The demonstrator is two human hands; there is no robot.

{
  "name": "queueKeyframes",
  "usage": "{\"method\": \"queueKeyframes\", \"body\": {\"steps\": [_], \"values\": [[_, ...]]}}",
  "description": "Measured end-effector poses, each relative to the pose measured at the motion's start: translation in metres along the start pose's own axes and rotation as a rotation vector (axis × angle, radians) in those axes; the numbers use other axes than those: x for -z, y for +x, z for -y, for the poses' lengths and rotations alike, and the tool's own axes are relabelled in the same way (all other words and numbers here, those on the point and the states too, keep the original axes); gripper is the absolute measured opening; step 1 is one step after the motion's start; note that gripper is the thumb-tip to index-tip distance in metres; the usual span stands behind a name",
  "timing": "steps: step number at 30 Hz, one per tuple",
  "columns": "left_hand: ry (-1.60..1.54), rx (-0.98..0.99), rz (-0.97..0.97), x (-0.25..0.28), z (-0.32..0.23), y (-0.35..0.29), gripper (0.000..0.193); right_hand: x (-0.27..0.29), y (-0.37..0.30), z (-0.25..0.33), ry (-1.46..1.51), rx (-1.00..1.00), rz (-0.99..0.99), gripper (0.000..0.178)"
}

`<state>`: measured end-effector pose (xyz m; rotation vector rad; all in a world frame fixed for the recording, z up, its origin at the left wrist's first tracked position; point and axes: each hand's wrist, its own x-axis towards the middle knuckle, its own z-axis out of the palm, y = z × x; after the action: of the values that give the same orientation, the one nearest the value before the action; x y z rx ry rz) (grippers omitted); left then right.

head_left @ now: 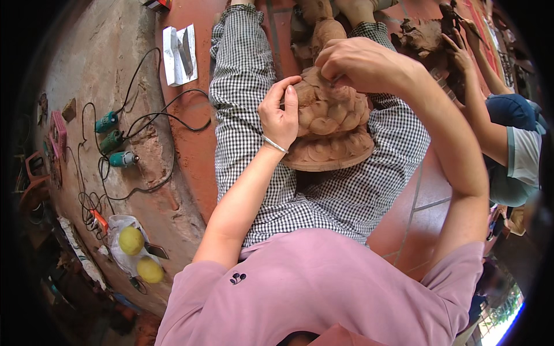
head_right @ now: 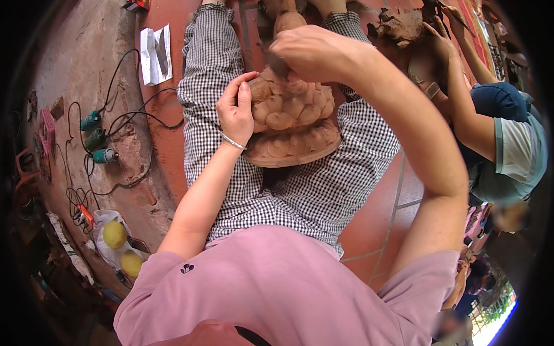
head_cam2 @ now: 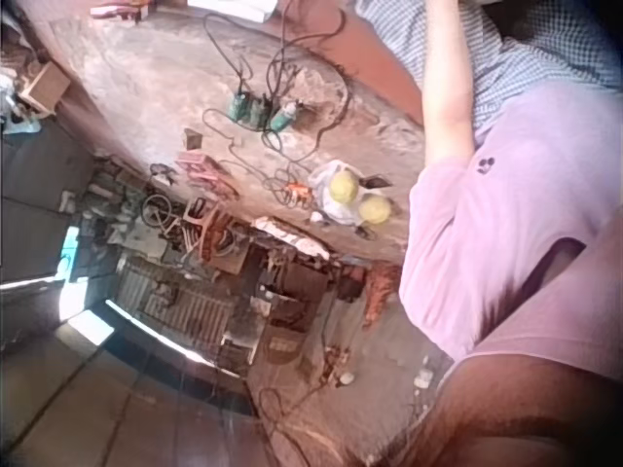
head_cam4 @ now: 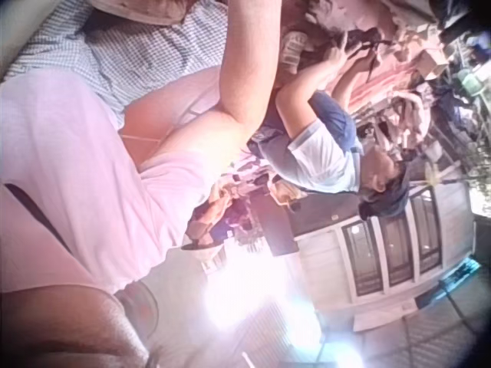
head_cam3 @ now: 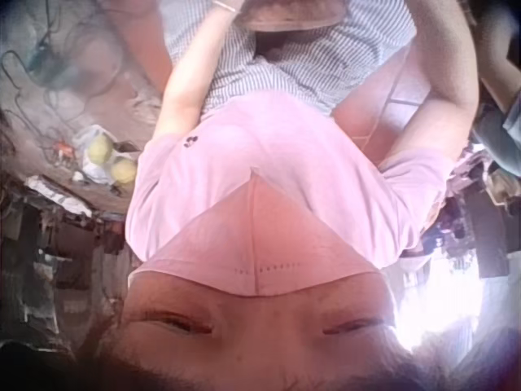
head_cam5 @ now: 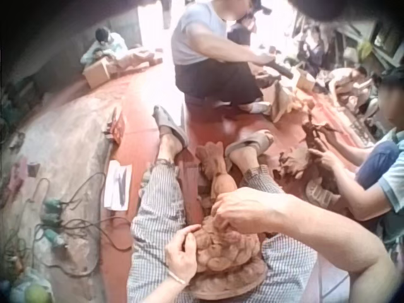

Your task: The person carves a wooden sculpture using a chisel, focusing on detailing the surface. They hold the sculpture with one hand and use the chisel with the other to shape and refine the wood.

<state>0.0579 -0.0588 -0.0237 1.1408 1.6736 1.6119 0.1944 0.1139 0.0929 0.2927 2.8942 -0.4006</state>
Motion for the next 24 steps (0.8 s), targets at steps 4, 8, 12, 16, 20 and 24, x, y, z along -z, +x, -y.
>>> {"method": "queueKeyframes", "body": {"steps": [4,8,12,16,20,24], "values": [[0.079,0.02,0.009,0.006,-0.007,-0.001,0.024,0.031,0.033,0.02,-0.139,0.175,0.203,0.004],[0.026,-0.042,-0.003,0.004,-0.001,0.0,0.023,0.049,0.053,0.024,-0.059,0.18,0.325,0.013],[-0.023,-0.064,-0.001,0.0,-0.009,0.003,0.022,0.027,0.044,0.003,-0.014,0.12,0.175,0.018],[0.046,-0.017,0.008,0.007,-0.003,0.0,0.022,0.047,0.057,0.023,-0.037,0.216,0.416,0.016],[0.014,-0.04,0.005,0.006,-0.001,0.003,0.022,0.048,0.054,0.021,-0.041,0.178,0.313,0.013],[0.029,-0.034,-0.017,0.006,-0.008,0.003,0.022,0.037,0.052,0.012,-0.087,0.157,0.36,0.012]]}}
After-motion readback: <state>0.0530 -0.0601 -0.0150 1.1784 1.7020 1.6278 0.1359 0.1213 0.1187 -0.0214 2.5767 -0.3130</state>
